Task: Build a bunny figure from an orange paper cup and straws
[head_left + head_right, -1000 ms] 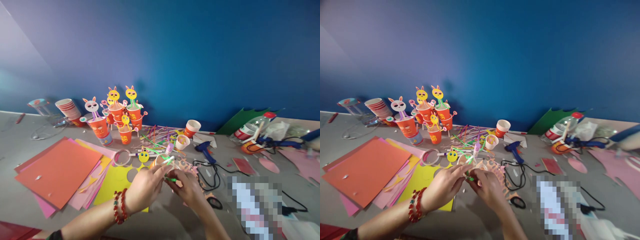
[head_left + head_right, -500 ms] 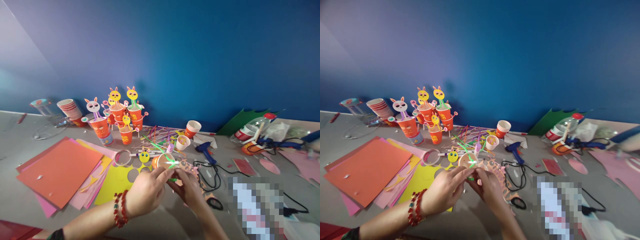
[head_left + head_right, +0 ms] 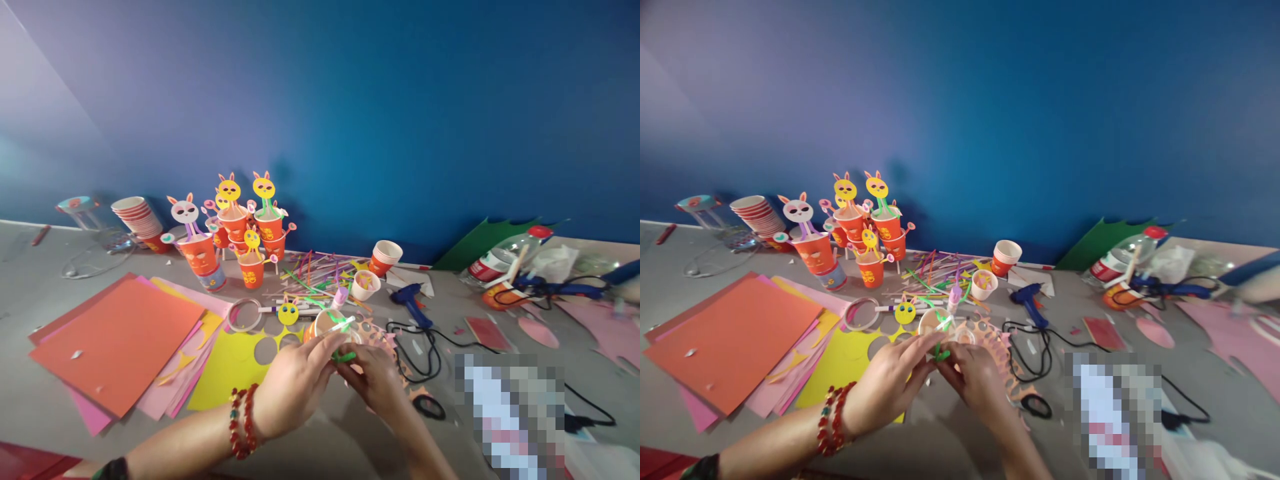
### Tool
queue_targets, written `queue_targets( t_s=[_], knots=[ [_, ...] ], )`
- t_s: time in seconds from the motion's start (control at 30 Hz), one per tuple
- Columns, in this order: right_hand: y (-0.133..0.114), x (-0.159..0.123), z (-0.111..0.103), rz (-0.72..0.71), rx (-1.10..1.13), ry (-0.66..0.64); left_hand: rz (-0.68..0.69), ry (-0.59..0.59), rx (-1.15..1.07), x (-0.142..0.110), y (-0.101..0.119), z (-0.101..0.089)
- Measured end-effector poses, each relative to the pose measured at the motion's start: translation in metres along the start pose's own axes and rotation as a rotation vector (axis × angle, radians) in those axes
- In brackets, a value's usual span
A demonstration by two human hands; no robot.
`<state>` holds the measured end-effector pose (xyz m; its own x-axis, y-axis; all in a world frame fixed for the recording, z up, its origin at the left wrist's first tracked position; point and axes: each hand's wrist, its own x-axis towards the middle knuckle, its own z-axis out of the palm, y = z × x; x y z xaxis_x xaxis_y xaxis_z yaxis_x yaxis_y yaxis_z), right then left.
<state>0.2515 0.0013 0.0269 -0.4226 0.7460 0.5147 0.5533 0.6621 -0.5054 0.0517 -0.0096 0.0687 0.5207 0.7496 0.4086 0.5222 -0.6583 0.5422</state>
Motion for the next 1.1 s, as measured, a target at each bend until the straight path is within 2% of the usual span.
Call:
queue_targets(
  t_s=[0.1,0.27,0.43,0.57,0.67,0.9,1.1],
  knots=[
    [-0.002,0.0,-0.001,0.001,0.016,-0.018,0.004,0.038,-0.021,-0.004,-0.001,0.005],
    [-0.002,0.002,-0.003,-0.131,-0.007,0.037,-0.015,0.039,-0.02,-0.008,0.0,0.007],
    [0.001,0.002,-0.003,-0.067,-0.079,-0.01,-0.024,0.041,0.018,-0.007,0.0,0.001],
    [-0.002,0.003,-0.004,-0.128,-0.071,-0.016,0.01,0.053,0.027,-0.007,0.002,0.002],
    [-0.005,0.002,-0.006,-0.15,-0.049,-0.04,-0.004,0.075,-0.027,-0.009,0.003,0.006],
    [-0.005,0.001,-0.008,-0.186,-0.081,0.038,0.028,0.125,-0.197,-0.009,0.001,0.014],
    [0.002,-0.002,-0.004,-0.121,-0.093,-0.04,0.014,0.131,-0.228,-0.005,0.001,0.012]
  ],
)
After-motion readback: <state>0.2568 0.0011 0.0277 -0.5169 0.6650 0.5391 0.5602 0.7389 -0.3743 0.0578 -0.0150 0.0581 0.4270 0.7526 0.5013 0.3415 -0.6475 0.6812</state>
